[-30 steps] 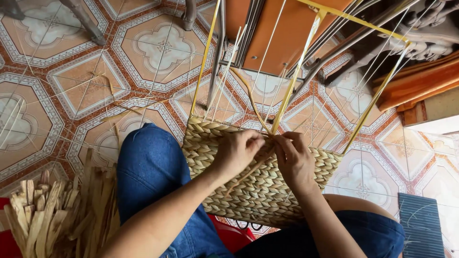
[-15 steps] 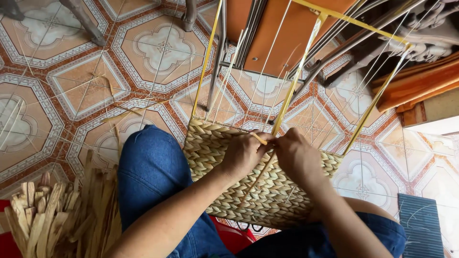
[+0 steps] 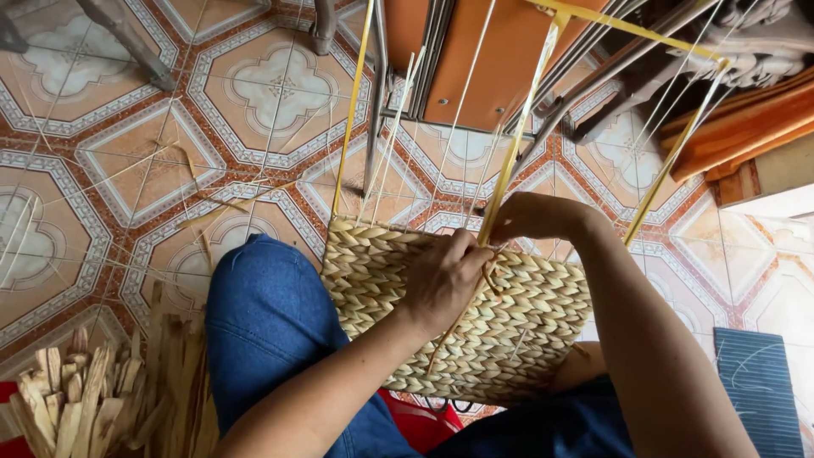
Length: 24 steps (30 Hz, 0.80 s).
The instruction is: The person sits on the floor with a woven water hyacinth basket body on their lap and weaves flat plant fiber strips around its upper edge, threading and tightening the strips by hand along a yellow frame with upright stakes, drawing new strips from a pile beside them.
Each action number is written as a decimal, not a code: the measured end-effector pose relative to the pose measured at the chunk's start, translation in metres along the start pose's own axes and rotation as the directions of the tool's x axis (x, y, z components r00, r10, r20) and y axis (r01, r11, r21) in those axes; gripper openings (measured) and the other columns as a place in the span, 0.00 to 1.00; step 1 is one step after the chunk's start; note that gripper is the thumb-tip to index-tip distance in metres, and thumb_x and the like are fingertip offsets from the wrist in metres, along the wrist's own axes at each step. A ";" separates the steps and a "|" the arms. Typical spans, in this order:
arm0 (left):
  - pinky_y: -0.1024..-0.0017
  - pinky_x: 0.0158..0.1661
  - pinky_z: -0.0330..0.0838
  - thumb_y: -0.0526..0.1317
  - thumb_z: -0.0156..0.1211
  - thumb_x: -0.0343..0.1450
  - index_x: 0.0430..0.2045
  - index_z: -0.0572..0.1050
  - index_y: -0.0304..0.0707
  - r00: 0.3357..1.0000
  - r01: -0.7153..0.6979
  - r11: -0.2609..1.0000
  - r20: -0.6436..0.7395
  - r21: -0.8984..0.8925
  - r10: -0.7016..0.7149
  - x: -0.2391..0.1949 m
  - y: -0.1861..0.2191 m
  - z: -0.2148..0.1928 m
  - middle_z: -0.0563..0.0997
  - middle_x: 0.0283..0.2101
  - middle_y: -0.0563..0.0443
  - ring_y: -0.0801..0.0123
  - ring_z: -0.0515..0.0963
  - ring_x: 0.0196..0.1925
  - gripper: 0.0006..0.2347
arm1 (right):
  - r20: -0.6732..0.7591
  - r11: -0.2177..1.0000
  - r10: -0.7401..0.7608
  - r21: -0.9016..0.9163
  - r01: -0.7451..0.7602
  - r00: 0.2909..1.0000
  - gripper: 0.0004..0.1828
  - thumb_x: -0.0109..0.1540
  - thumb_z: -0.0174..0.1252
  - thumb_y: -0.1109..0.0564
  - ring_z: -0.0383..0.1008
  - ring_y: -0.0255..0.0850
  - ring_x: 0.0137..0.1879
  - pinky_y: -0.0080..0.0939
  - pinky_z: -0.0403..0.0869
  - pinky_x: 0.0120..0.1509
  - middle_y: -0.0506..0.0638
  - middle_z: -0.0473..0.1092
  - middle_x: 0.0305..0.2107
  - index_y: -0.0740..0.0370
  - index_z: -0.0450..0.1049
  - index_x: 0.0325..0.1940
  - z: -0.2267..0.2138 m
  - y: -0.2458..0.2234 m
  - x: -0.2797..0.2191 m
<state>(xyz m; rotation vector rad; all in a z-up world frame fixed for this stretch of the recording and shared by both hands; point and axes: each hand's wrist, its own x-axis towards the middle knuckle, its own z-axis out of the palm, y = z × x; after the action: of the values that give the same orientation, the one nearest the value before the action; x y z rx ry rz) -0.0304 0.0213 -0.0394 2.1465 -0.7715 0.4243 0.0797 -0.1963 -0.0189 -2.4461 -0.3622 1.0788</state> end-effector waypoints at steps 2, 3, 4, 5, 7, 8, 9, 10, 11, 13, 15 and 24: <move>0.71 0.34 0.80 0.34 0.65 0.71 0.38 0.80 0.35 1.000 0.003 1.000 -0.008 -0.006 -0.003 0.002 -0.001 -0.003 0.76 0.36 0.49 0.64 0.81 0.36 0.05 | 0.035 0.998 -0.011 0.057 0.009 0.999 0.14 0.58 0.65 0.51 0.82 0.39 0.45 0.41 0.77 0.55 0.50 0.84 0.38 0.56 0.85 0.46 0.000 0.008 0.007; 0.71 0.34 0.80 0.34 0.66 0.71 0.38 0.80 0.35 1.000 0.008 1.000 -0.013 -0.015 -0.008 0.001 -0.001 -0.004 0.76 0.36 0.50 0.64 0.81 0.36 0.05 | 0.071 0.993 -0.021 0.117 0.013 0.997 0.15 0.58 0.64 0.51 0.82 0.38 0.47 0.41 0.76 0.56 0.51 0.84 0.39 0.59 0.85 0.46 0.002 0.012 0.010; 0.71 0.34 0.80 0.34 0.66 0.71 0.38 0.80 0.35 1.000 0.011 1.000 -0.014 -0.015 -0.012 0.002 0.000 -0.007 0.76 0.36 0.50 0.64 0.81 0.36 0.05 | 0.074 0.993 -0.022 0.117 0.013 0.997 0.15 0.58 0.64 0.51 0.82 0.38 0.47 0.41 0.76 0.56 0.51 0.84 0.39 0.59 0.85 0.46 0.005 0.011 0.011; 0.71 0.34 0.80 0.34 0.67 0.70 0.39 0.79 0.36 0.999 0.009 0.998 -0.042 -0.060 -0.011 0.003 0.001 -0.011 0.76 0.36 0.50 0.65 0.81 0.36 0.06 | 0.067 0.993 0.009 0.118 -0.017 0.998 0.16 0.58 0.64 0.51 0.82 0.38 0.48 0.41 0.77 0.57 0.51 0.83 0.41 0.59 0.83 0.47 0.009 0.011 0.012; 0.71 0.34 0.80 0.34 0.67 0.70 0.39 0.79 0.37 0.997 0.002 0.995 -0.072 -0.102 -0.010 0.006 0.000 -0.015 0.77 0.37 0.51 0.65 0.82 0.36 0.07 | 0.056 0.992 0.037 0.119 -0.043 0.998 0.17 0.59 0.64 0.50 0.82 0.39 0.48 0.42 0.77 0.57 0.51 0.82 0.42 0.58 0.81 0.49 0.008 0.008 0.012; 0.71 0.33 0.79 0.34 0.68 0.69 0.39 0.78 0.37 0.997 0.010 0.991 -0.071 -0.133 -0.019 0.005 0.000 -0.015 0.78 0.36 0.52 0.66 0.82 0.35 0.08 | 0.046 0.990 0.094 0.100 -0.098 0.995 0.17 0.60 0.63 0.49 0.82 0.39 0.48 0.42 0.77 0.58 0.51 0.82 0.42 0.58 0.82 0.49 0.009 0.005 0.009; 0.72 0.33 0.79 0.35 0.69 0.69 0.39 0.77 0.38 0.997 0.018 0.986 -0.070 -0.163 -0.029 0.003 -0.001 -0.016 0.78 0.36 0.53 0.67 0.83 0.34 0.09 | 0.035 0.985 0.150 0.082 -0.153 0.988 0.17 0.61 0.62 0.47 0.82 0.40 0.48 0.43 0.77 0.58 0.52 0.82 0.42 0.58 0.83 0.49 0.010 0.002 0.006; 0.72 0.33 0.79 0.35 0.69 0.69 0.39 0.77 0.38 0.997 0.019 0.986 -0.067 -0.166 -0.030 0.002 0.000 -0.014 0.78 0.36 0.53 0.67 0.83 0.34 0.09 | 0.037 0.984 0.153 0.085 -0.155 0.988 0.17 0.61 0.62 0.47 0.82 0.40 0.48 0.43 0.77 0.58 0.52 0.82 0.42 0.58 0.83 0.49 0.010 -0.001 0.000; 0.72 0.33 0.79 0.34 0.69 0.68 0.39 0.77 0.39 0.998 0.019 0.988 -0.061 -0.151 -0.028 0.001 0.000 -0.013 0.79 0.36 0.53 0.67 0.83 0.34 0.09 | 0.047 0.965 0.036 0.259 -0.047 0.998 0.18 0.59 0.63 0.50 0.81 0.39 0.51 0.42 0.76 0.59 0.50 0.81 0.43 0.55 0.81 0.51 0.009 -0.005 -0.006; 0.72 0.33 0.79 0.34 0.69 0.68 0.39 0.76 0.40 0.998 0.014 0.991 -0.061 -0.130 -0.022 0.003 0.000 -0.011 0.80 0.35 0.54 0.68 0.83 0.34 0.09 | 0.030 0.906 -0.086 0.419 0.065 0.996 0.20 0.56 0.64 0.52 0.80 0.38 0.53 0.40 0.75 0.61 0.49 0.81 0.45 0.53 0.79 0.53 0.007 0.000 -0.006; 0.73 0.31 0.78 0.34 0.70 0.68 0.38 0.77 0.39 0.998 -0.002 0.991 -0.068 -0.130 -0.007 0.003 0.000 -0.011 0.80 0.34 0.53 0.68 0.82 0.33 0.09 | 0.063 0.949 0.044 0.308 -0.061 0.997 0.17 0.58 0.66 0.52 0.80 0.45 0.51 0.44 0.76 0.59 0.56 0.83 0.41 0.62 0.84 0.47 0.014 0.019 0.005; 0.73 0.31 0.78 0.35 0.70 0.70 0.34 0.77 0.39 0.995 0.002 0.987 -0.101 -0.158 -0.018 0.003 0.003 -0.015 0.80 0.34 0.55 0.71 0.82 0.32 0.06 | 0.077 0.955 0.026 0.294 -0.047 0.997 0.15 0.59 0.67 0.52 0.82 0.42 0.51 0.42 0.77 0.60 0.51 0.84 0.43 0.55 0.85 0.49 0.013 0.021 0.009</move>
<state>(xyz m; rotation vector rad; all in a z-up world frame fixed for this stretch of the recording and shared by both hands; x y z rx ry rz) -0.0305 0.0299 -0.0269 1.9650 -0.7120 0.4488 0.0772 -0.2066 -0.0428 -2.1608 -0.1632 1.1491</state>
